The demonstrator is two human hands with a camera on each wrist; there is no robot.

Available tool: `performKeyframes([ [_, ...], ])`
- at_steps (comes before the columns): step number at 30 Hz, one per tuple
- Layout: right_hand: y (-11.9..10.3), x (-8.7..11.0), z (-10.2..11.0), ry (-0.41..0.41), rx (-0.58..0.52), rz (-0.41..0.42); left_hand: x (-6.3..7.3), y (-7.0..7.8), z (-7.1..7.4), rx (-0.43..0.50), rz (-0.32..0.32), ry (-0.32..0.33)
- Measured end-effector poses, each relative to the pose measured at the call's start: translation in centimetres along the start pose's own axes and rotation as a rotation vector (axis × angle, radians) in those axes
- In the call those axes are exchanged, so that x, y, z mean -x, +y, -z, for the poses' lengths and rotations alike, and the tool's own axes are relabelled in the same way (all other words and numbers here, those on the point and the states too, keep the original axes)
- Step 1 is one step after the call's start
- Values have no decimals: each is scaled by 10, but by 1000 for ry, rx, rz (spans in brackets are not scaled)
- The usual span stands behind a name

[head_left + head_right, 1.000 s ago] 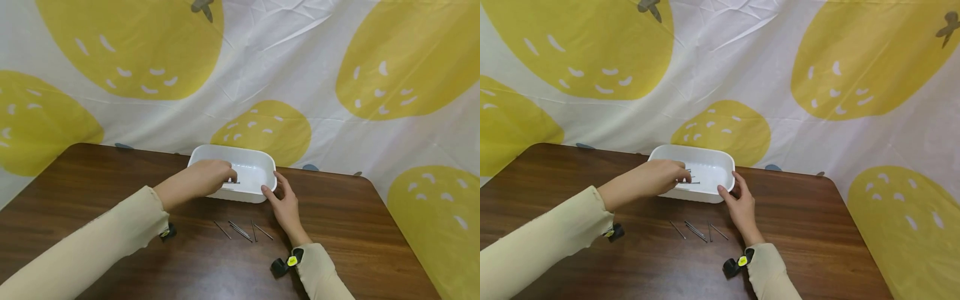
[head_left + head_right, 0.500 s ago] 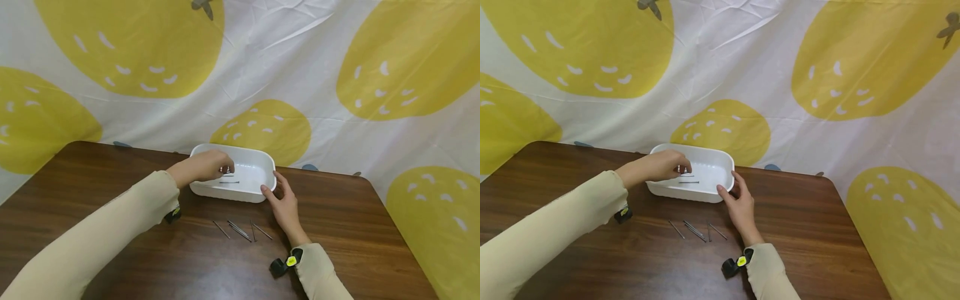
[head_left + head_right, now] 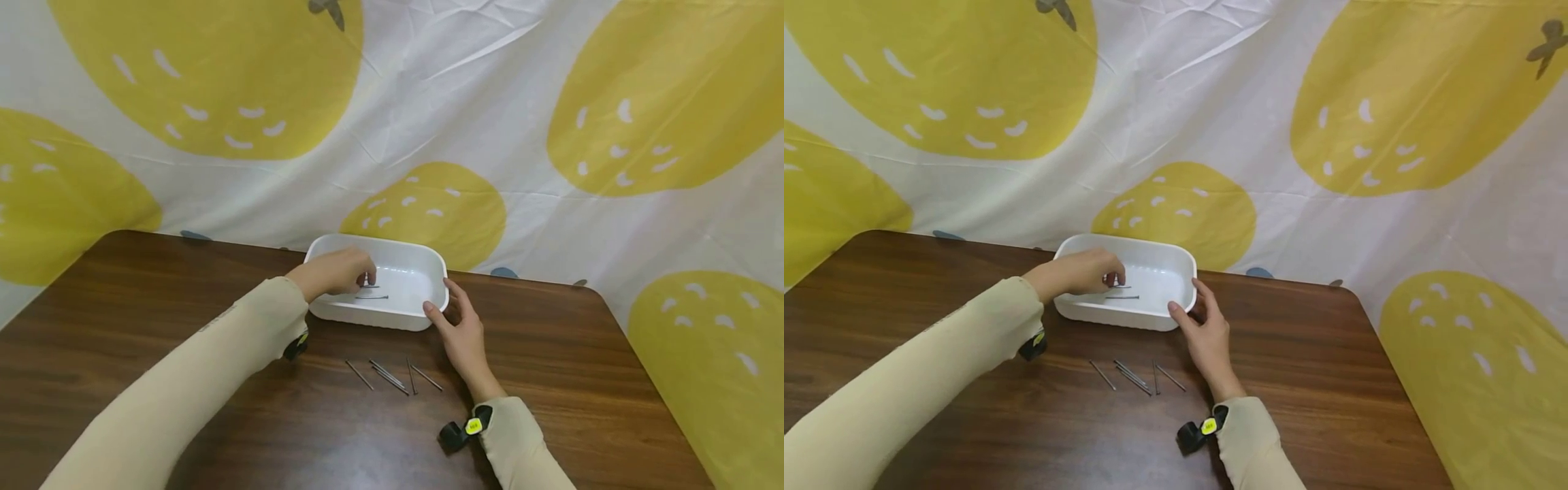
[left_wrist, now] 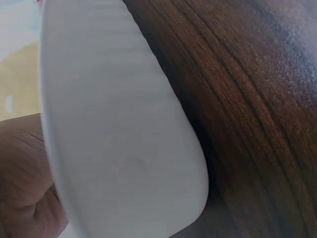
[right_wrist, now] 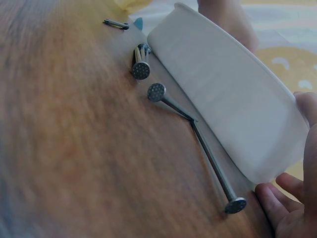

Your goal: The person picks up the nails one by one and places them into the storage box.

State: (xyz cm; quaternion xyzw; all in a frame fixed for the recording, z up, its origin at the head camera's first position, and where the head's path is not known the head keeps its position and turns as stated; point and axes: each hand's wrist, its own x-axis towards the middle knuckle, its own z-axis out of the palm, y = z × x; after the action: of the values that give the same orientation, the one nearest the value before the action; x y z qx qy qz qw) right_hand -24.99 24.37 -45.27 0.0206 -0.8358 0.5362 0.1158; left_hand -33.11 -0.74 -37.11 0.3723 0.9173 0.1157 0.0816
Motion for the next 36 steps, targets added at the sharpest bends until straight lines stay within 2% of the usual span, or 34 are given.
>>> performKeyframes([
  [9, -3, 2, 0, 9, 1, 6, -6, -5, -9, -6, 82, -38],
  [21, -1, 1, 0, 17, 6, 11, -8, -6, -11, 11, 67, -35],
  [26, -1, 1, 0, 14, 15, 16, -6, -7, -11, 30, 69, -2],
  [30, -1, 2, 0, 12, 17, 11, 0, -3, -5, 25, 60, 46],
  [36, -1, 2, 0, 9, 14, 10, 18, 14, 4, -26, -71, 184],
])
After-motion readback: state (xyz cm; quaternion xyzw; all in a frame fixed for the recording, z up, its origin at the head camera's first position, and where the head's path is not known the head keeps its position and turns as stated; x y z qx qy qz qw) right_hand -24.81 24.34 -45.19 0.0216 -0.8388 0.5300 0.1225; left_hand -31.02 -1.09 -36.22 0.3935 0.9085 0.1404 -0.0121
